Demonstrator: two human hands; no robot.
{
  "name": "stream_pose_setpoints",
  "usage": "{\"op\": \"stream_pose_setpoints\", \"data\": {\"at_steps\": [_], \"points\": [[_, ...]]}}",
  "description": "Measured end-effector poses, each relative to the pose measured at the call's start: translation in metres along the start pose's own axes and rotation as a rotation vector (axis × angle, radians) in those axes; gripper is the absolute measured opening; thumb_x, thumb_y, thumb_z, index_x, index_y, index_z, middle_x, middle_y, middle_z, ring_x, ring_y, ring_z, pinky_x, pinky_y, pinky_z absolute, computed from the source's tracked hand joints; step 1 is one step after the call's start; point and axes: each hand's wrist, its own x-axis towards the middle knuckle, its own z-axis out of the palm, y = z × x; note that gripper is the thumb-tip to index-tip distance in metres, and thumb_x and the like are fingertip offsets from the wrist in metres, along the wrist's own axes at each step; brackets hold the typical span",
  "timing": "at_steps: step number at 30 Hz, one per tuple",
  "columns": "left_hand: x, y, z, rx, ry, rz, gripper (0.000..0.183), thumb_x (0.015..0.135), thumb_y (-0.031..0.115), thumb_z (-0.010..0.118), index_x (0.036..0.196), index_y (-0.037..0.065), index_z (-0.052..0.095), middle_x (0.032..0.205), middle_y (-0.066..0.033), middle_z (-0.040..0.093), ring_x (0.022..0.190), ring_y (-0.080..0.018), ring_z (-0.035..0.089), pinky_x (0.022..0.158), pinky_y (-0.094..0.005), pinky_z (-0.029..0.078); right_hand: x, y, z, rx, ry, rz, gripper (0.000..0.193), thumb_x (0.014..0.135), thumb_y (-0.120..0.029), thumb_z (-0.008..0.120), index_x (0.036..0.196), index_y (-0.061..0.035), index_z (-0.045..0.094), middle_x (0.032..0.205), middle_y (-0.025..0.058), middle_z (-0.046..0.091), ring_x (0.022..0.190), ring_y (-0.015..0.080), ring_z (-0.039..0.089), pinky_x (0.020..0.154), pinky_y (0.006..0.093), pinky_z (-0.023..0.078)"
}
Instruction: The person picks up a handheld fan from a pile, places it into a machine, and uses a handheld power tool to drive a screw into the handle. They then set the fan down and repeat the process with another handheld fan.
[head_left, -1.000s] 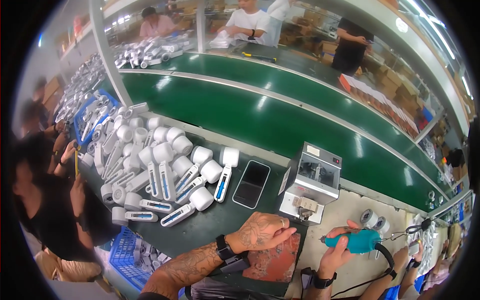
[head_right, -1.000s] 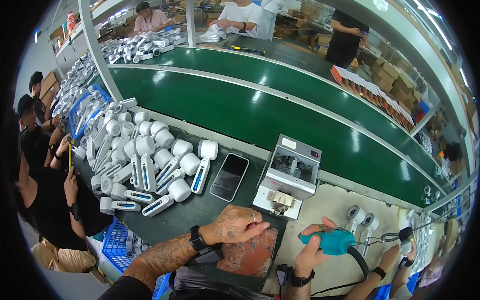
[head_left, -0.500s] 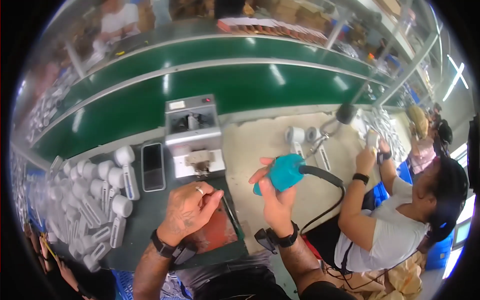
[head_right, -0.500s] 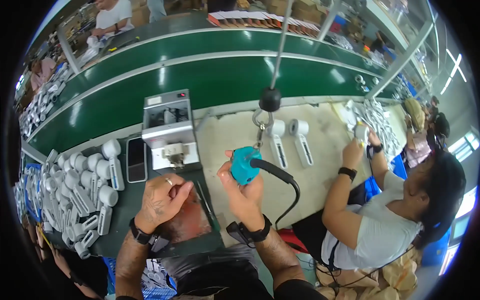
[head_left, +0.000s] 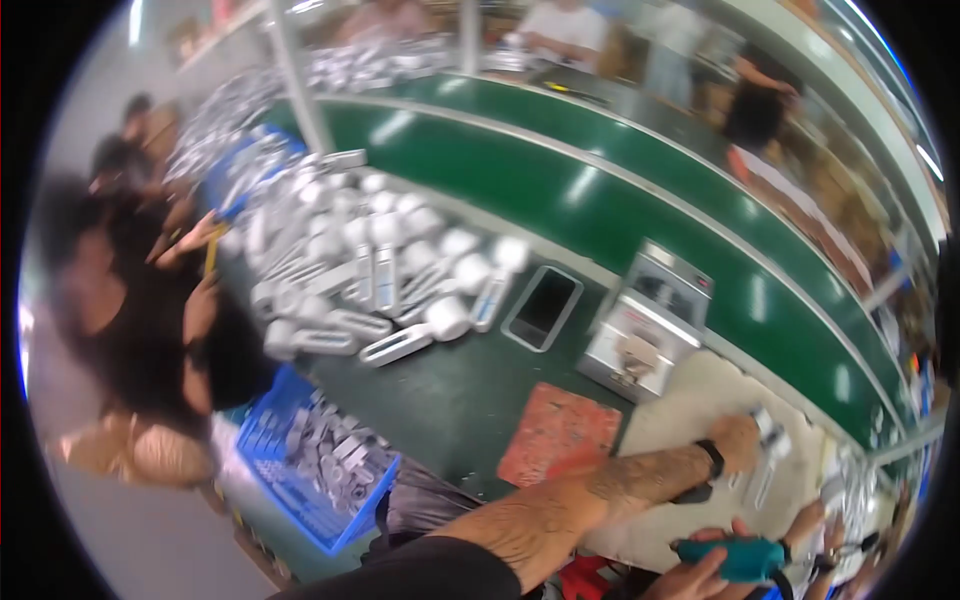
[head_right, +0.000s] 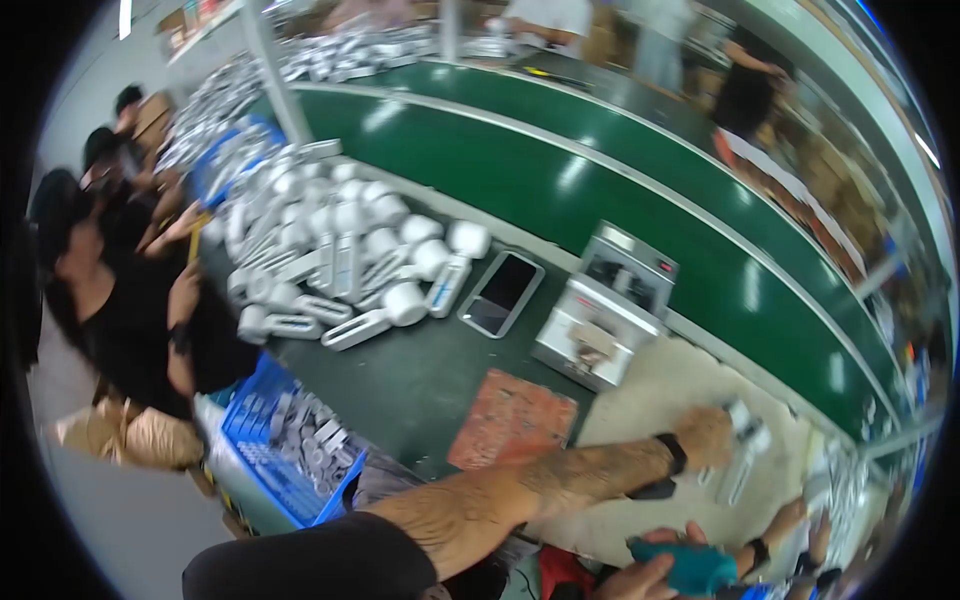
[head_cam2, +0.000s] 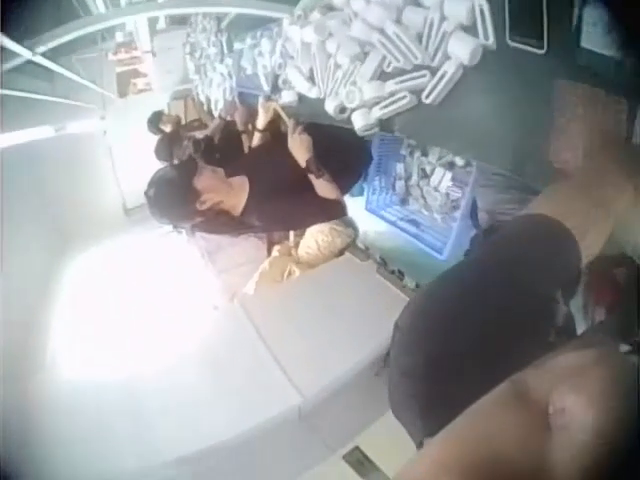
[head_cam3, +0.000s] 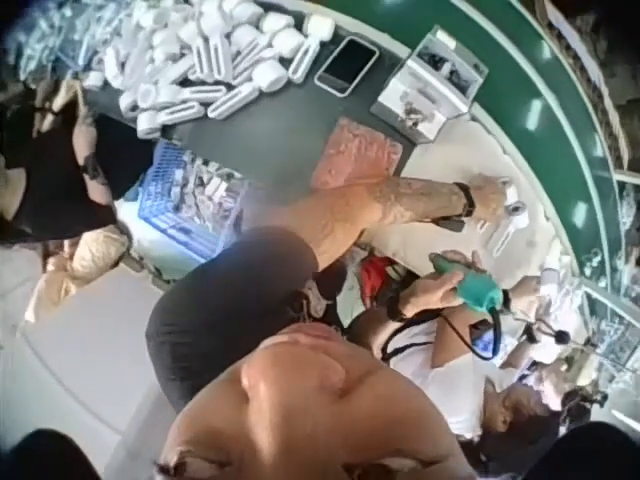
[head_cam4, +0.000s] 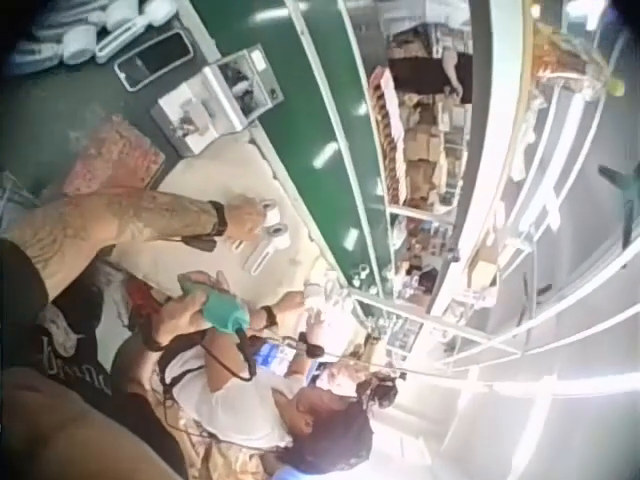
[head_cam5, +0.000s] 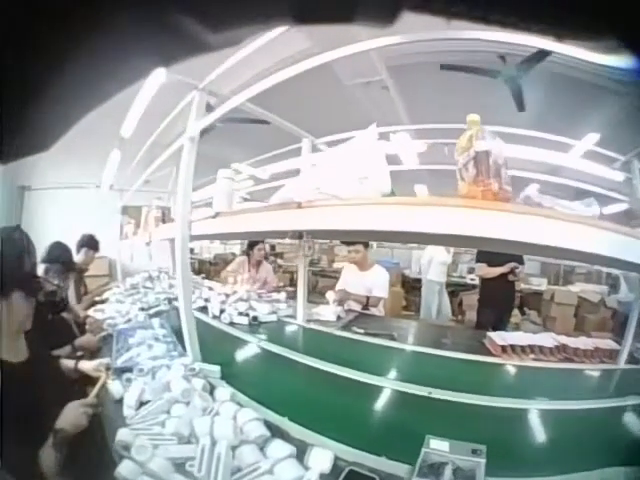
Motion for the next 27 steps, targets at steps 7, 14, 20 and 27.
{"op": "stream_pose_setpoints", "data": {"at_steps": [7,14,20,27], "points": [[-0.023,-0.028,-0.034,0.128,0.229,0.144,0.022,0.071,0.015,0.057,0.089,0.003,0.06,0.085,-0.0135,0.059,0.08,-0.0329,0.061,0.074,-0.0429,0.049,0.0,-0.014,0.01,0.128,-0.119,-0.012,0.059,0.095,-0.033,0.064,0.126,0.0108,0.041,0.085,0.0191,0.061,0.066,0.0232,0.058,0.054,0.0286,0.047],[-0.135,-0.037,-0.177,-0.066,0.205,0.436,0.037,0.074,0.023,0.065,0.101,0.0,0.056,0.098,-0.0147,0.053,0.094,-0.0336,0.055,0.08,-0.0421,0.046,0.027,0.069,-0.005,0.113,-0.314,0.031,0.059,0.099,-0.041,0.054,0.125,0.011,0.042,0.086,0.0212,0.062,0.062,0.0239,0.059,0.056,0.0309,0.051],[-0.209,-0.073,-0.238,0.069,0.174,0.432,0.042,0.075,0.025,0.068,0.106,0.0,0.054,0.101,-0.0153,0.051,0.099,-0.0324,0.053,0.082,-0.0419,0.047,0.002,-0.003,0.051,0.483,-0.229,0.247,0.068,0.097,-0.053,0.052,0.129,0.0073,0.042,0.082,0.0155,0.056,0.071,0.0247,0.054,0.066,0.0357,0.047],[-0.213,-0.08,-0.245,0.045,0.167,0.454,0.035,0.072,0.024,0.068,0.099,0.002,0.061,0.105,-0.0149,0.057,0.103,-0.0334,0.057,0.084,-0.0404,0.049,0.005,-0.003,0.048,0.498,-0.258,0.271,0.069,0.091,-0.068,0.049,0.106,-0.0013,0.057,0.078,0.0074,0.051,0.063,0.018,0.045,0.056,0.0313,0.038]]}}
